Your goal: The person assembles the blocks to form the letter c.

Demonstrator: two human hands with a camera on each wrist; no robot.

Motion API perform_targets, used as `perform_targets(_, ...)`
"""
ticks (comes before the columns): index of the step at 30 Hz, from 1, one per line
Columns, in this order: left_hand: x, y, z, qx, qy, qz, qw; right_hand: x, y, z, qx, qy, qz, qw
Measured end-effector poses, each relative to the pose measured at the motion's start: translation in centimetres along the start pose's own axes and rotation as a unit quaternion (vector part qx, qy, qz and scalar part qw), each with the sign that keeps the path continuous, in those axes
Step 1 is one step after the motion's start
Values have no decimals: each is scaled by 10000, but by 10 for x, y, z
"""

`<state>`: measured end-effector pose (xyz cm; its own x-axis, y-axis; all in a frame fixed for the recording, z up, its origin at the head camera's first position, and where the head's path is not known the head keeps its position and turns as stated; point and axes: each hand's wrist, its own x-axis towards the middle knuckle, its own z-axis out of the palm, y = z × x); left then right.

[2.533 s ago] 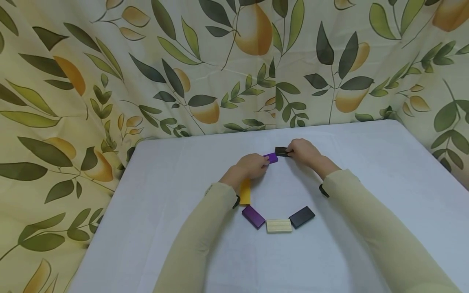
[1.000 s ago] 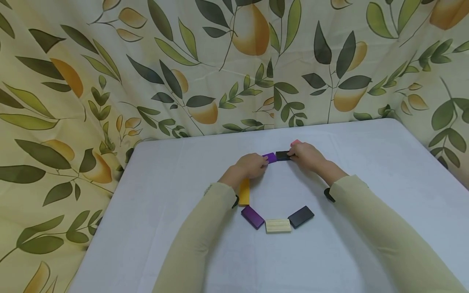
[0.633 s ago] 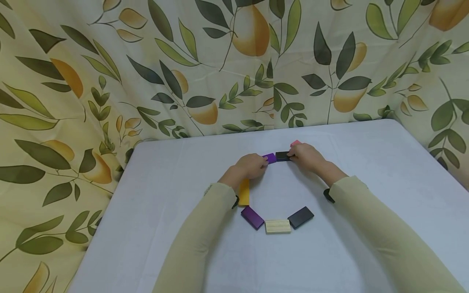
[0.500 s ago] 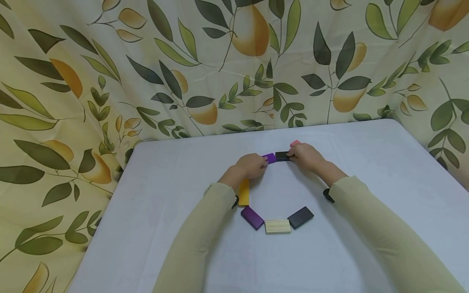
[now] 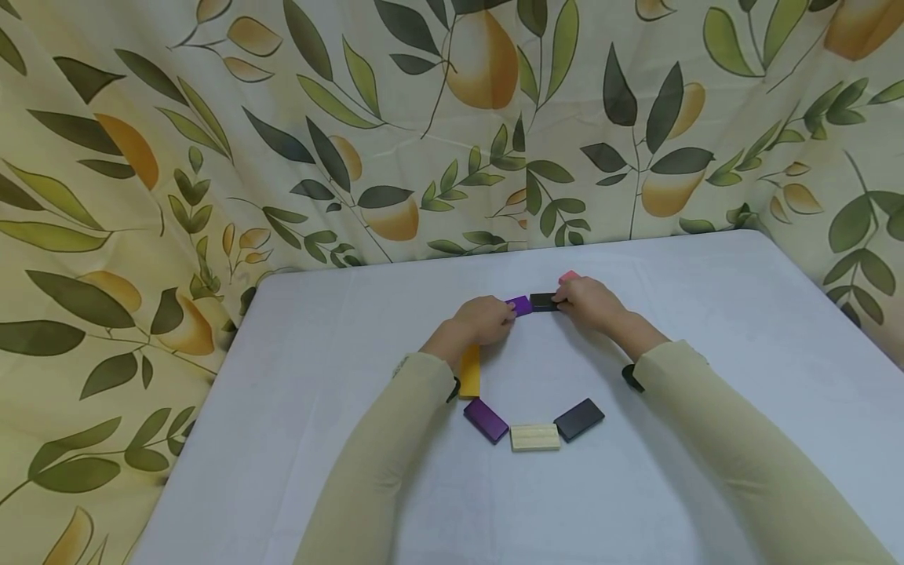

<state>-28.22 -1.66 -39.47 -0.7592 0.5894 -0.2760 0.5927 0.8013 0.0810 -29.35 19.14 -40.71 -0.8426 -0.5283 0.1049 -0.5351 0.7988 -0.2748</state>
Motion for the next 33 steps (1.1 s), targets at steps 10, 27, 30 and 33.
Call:
perform_targets(10, 0, 1, 0, -125, -56, -67, 9999, 0, 1, 0, 30, -88, 90, 9999)
perform_targets(27, 1, 1, 2, -85, -58, -94, 9999, -3, -3, -1, 76, -110, 225, 9997)
perform_targets(30, 0, 1, 1, -1, -19, -62, 10000, -4, -3, -1, 88, -70, 194, 9997)
perform_targets(33, 1, 1, 2, 52, 39, -28, 10000, -5, -3, -1, 130, -22, 122, 9998)
